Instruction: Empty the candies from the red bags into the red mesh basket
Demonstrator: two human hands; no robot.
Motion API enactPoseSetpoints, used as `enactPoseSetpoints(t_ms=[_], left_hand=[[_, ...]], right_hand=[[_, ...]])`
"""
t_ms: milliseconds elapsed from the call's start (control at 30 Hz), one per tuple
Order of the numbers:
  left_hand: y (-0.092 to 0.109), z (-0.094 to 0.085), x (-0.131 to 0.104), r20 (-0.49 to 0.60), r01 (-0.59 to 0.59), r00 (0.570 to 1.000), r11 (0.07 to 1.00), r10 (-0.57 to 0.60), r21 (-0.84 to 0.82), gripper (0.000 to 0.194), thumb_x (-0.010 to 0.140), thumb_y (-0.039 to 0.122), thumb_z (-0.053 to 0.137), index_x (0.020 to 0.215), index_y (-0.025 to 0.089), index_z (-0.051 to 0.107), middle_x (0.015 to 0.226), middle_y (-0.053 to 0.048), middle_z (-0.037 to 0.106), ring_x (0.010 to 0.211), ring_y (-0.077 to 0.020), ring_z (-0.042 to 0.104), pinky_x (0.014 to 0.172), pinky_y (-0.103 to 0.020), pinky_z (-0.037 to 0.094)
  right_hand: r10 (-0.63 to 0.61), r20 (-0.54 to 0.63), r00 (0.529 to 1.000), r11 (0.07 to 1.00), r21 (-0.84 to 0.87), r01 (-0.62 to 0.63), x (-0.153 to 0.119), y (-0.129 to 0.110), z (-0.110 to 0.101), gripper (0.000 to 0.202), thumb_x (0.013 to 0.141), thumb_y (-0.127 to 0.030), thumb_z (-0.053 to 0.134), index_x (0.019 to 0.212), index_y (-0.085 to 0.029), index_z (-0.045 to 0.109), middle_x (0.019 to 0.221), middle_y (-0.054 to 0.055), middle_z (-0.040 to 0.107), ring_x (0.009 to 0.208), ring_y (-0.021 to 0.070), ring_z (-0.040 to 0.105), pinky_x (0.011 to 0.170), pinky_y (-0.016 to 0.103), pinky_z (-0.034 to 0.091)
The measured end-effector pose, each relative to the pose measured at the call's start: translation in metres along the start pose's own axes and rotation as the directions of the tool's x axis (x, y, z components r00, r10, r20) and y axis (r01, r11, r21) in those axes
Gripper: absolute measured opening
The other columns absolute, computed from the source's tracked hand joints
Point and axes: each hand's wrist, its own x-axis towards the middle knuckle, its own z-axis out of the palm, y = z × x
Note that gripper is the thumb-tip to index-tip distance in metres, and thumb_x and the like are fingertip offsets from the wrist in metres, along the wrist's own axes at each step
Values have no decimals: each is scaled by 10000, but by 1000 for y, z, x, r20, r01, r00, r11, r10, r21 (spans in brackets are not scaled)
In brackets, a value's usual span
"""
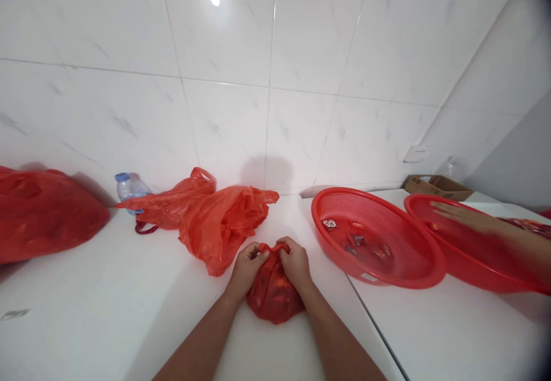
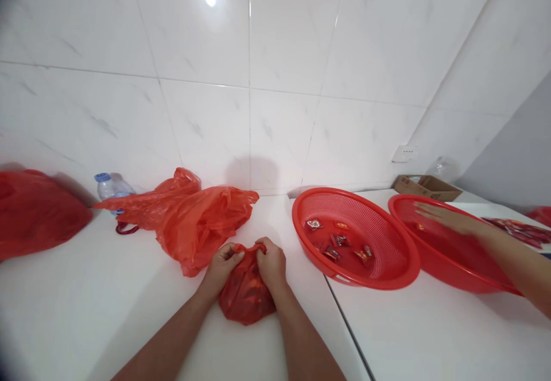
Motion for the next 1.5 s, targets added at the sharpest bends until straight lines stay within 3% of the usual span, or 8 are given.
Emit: enactPoseSetpoints(t_ms=[367,533,833,1033,1133,1233,1333,1500], left_hand=[[1,0,0,-1,-44,999,991,45,129,110,742,280,670,719,187,616,709,-1,605,676,-160,552,659,-260,446],[11,6,-15,-47,-159,983,954,177,255,44,704,202,688,735,232,697,1039,-62,634,1061,-251,525,987,-339,373],[6,10,-96,500,-547,821,634,276,547,277,840,127,515,866,319,714,1089,-52,693,1111,-272,557,1057,-483,296],[9,-4,-94,461,-612,791,509,402,606,369,764,267,675,1127,327,647,1300,-81,563,1237,-337,434,1078,-523,245],[4,-6,-87,364,-579,805,484,468,657,756,736,318,709,1407,330,360,1523,-93,250,1368,-374,227,1095,-542,196],[-5,-2,-83,319,-487,859,445,400,752,856,725,380,712,1448,331,255,1562,-104,79,1396,-397,109,1090,-569,179],[-12,4,-80,347,-405,913,397,214,823,813,686,344,736,1405,309,358,1508,-145,250,1340,-387,268,1063,-557,255],[-9,-6,-89,341,-373,928,381,152,846,715,662,189,690,1329,279,449,1219,-77,565,1093,-241,517,992,-406,389]], right_hand=[[107,131,986,951,275,-140,7,2,-12,322,770,-372,537,982,-200,708,986,56,701,815,183,639,764,313,479],[92,67,993,956,273,-107,9,5,-14,320,777,-435,576,915,-190,728,968,62,708,890,189,625,835,319,451],[-45,-48,998,996,71,48,14,19,-9,184,720,-219,573,781,-246,745,861,31,661,855,194,574,856,343,421],[-113,-111,987,994,-21,112,17,17,-13,337,705,-294,638,1033,-256,702,1154,58,626,1181,263,464,1067,419,270],[-189,-221,957,967,-209,143,16,19,-16,532,713,-387,656,1223,-248,591,1377,63,481,1354,296,259,1124,470,130],[-225,-140,964,856,-502,127,15,26,-20,440,770,-402,598,1184,-252,610,1371,101,490,1343,350,283,1060,536,232],[-84,15,996,613,-787,64,16,36,-25,419,840,-412,463,1217,-274,583,1369,108,487,1322,353,331,996,575,297],[16,175,984,515,-845,142,20,48,-33,512,870,-476,352,1307,-258,508,1463,108,363,1366,357,248,1028,598,226]])
